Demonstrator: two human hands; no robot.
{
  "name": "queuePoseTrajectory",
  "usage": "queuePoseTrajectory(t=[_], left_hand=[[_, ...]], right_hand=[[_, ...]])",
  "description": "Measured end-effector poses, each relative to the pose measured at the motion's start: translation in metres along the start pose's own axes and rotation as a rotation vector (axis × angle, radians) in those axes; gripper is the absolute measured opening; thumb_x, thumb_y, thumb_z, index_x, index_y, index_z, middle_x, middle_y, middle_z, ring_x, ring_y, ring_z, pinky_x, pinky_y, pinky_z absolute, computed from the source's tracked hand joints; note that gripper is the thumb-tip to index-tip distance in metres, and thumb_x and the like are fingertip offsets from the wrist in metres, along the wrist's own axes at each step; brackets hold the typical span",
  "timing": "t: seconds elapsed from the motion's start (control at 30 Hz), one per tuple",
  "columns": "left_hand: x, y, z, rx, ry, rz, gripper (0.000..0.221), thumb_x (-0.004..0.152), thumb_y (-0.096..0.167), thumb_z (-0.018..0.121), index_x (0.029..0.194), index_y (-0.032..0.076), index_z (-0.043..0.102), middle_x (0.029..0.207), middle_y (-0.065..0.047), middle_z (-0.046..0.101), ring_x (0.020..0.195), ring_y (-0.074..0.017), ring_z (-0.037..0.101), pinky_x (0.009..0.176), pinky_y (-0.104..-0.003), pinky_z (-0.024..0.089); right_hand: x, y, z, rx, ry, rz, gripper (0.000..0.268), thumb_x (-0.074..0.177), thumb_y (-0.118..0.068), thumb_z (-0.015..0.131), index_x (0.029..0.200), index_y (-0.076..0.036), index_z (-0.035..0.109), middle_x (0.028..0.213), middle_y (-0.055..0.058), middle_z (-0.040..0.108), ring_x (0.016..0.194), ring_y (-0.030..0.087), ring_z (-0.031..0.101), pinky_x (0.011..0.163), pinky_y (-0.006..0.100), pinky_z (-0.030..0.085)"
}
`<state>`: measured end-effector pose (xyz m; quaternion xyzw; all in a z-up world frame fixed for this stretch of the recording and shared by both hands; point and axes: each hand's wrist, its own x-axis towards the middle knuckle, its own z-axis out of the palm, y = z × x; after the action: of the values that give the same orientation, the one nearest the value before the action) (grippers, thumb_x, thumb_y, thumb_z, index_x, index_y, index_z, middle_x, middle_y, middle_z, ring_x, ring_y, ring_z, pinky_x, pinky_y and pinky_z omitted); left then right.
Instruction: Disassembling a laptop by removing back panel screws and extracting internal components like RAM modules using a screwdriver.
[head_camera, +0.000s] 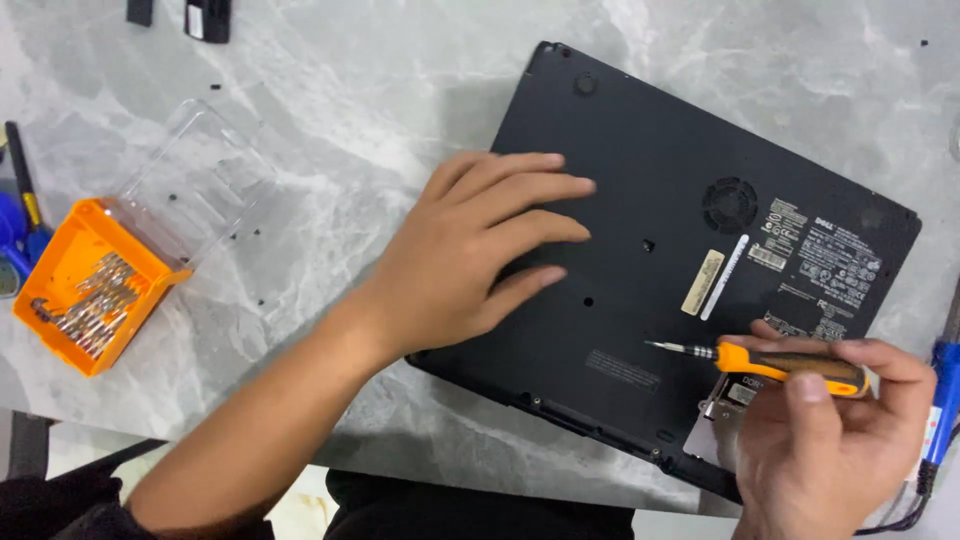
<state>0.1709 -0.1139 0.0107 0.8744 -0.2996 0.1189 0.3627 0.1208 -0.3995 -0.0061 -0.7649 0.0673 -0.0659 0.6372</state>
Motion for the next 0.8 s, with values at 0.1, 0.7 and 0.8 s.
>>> queuePoseTrajectory(t=[0.1,0.7,0.8], left_hand=[[-0.012,-0.004,0.009,-0.031,-0.177,-0.213,0.036,0.089,0.029,0.068,0.122,0.016,0.060,0.142,-0.005,0.048,0.140,-0.0271,0.034,0.115,-0.053,0.014],[-0.016,-0.003,0.009,0.077,-0.198,-0.181,0.075,0.068,0.059,0.087,0.128,0.024,0.061,0.150,-0.004,0.034,0.143,-0.0305,0.027,0.111,-0.056,0.037],[-0.016,-0.003,0.008,0.070,-0.194,-0.190,0.074,0.068,0.059,0.086,0.128,0.024,0.060,0.150,-0.004,0.034,0.143,-0.0304,0.026,0.111,-0.058,0.037]], right_hand=[[0.002,-0.001,0.009,0.046,0.021,0.013,0.028,0.098,-0.012,0.052,0.119,-0.011,0.034,0.093,0.023,0.055,0.087,0.035,0.066,0.113,0.045,0.055],[0.009,-0.055,0.059,-0.399,-0.172,-0.265,0.021,0.095,0.014,0.053,0.113,0.021,0.044,0.093,0.034,0.058,0.090,0.039,0.066,0.112,0.054,0.053],[0.017,-0.066,0.054,-0.551,-0.320,-0.363,0.030,0.087,0.011,0.061,0.113,0.020,0.048,0.093,0.032,0.062,0.091,0.037,0.068,0.110,0.055,0.052]])
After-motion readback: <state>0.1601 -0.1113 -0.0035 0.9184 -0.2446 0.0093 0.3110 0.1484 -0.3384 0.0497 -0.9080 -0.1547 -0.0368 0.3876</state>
